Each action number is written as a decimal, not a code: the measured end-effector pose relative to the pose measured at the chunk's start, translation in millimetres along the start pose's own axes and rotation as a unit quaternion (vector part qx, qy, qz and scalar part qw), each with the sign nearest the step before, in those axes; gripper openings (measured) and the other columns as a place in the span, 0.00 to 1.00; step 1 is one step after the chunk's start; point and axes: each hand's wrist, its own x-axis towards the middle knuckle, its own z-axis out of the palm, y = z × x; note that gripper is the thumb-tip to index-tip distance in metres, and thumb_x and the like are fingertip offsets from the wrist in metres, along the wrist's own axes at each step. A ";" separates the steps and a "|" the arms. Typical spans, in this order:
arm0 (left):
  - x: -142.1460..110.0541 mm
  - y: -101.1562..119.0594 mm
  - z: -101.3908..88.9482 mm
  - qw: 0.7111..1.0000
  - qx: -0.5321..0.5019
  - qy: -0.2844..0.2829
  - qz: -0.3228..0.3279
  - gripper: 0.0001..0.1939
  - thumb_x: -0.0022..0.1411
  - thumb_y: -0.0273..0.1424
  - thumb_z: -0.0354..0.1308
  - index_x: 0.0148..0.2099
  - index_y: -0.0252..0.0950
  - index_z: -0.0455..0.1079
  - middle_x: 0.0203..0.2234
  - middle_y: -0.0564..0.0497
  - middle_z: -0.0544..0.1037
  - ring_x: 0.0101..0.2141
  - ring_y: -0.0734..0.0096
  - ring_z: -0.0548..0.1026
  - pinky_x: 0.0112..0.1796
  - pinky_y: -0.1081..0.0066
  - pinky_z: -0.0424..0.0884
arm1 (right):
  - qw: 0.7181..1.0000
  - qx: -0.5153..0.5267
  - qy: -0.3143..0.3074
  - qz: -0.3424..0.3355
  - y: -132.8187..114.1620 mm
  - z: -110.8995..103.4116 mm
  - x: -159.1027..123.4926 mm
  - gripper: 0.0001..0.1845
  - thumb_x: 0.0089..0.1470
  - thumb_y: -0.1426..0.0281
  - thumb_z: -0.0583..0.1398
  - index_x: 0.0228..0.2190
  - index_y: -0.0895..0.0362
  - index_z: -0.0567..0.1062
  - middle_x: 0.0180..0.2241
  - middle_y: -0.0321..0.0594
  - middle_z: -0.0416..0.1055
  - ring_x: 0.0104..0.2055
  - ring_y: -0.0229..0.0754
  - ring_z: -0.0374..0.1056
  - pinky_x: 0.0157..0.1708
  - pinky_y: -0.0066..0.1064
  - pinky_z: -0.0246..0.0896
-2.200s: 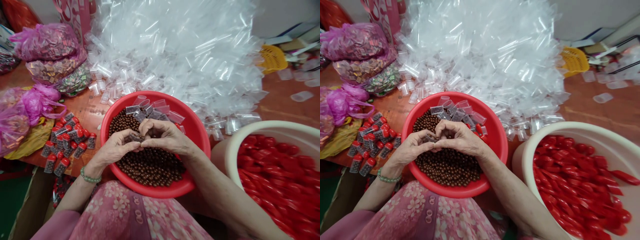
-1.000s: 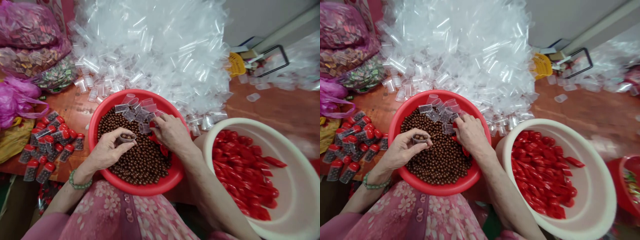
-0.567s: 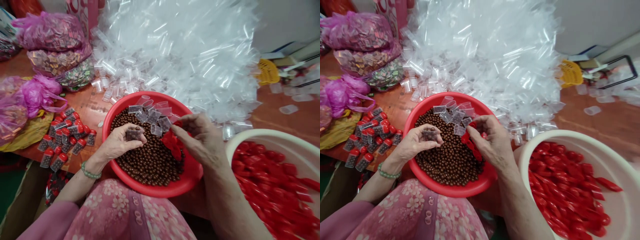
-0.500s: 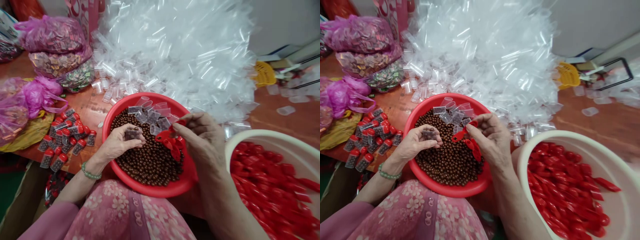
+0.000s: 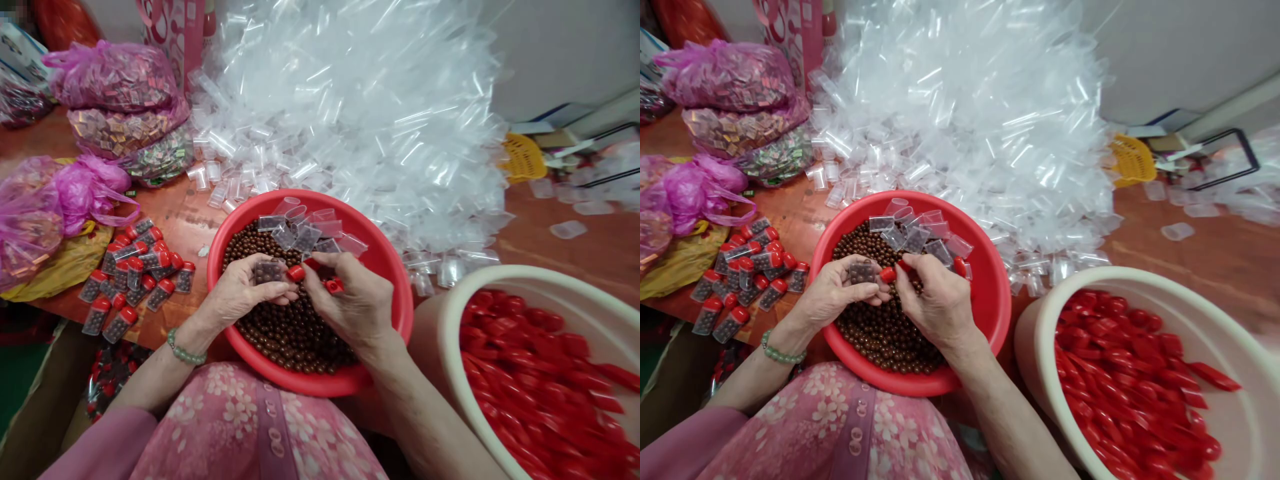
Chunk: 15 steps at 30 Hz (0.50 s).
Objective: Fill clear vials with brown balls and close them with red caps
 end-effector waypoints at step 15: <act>1.4 6.0 -2.7 0.999 0.051 -0.016 0.004 0.23 0.51 0.41 0.70 0.41 0.31 0.67 0.28 0.50 0.78 0.29 0.74 0.77 0.33 0.73 0.74 | 0.917 0.350 -0.169 0.086 9.7 -3.5 9.9 0.12 0.53 0.70 0.65 0.42 0.48 0.80 0.37 0.38 0.80 0.39 0.41 0.76 0.41 0.35 0.73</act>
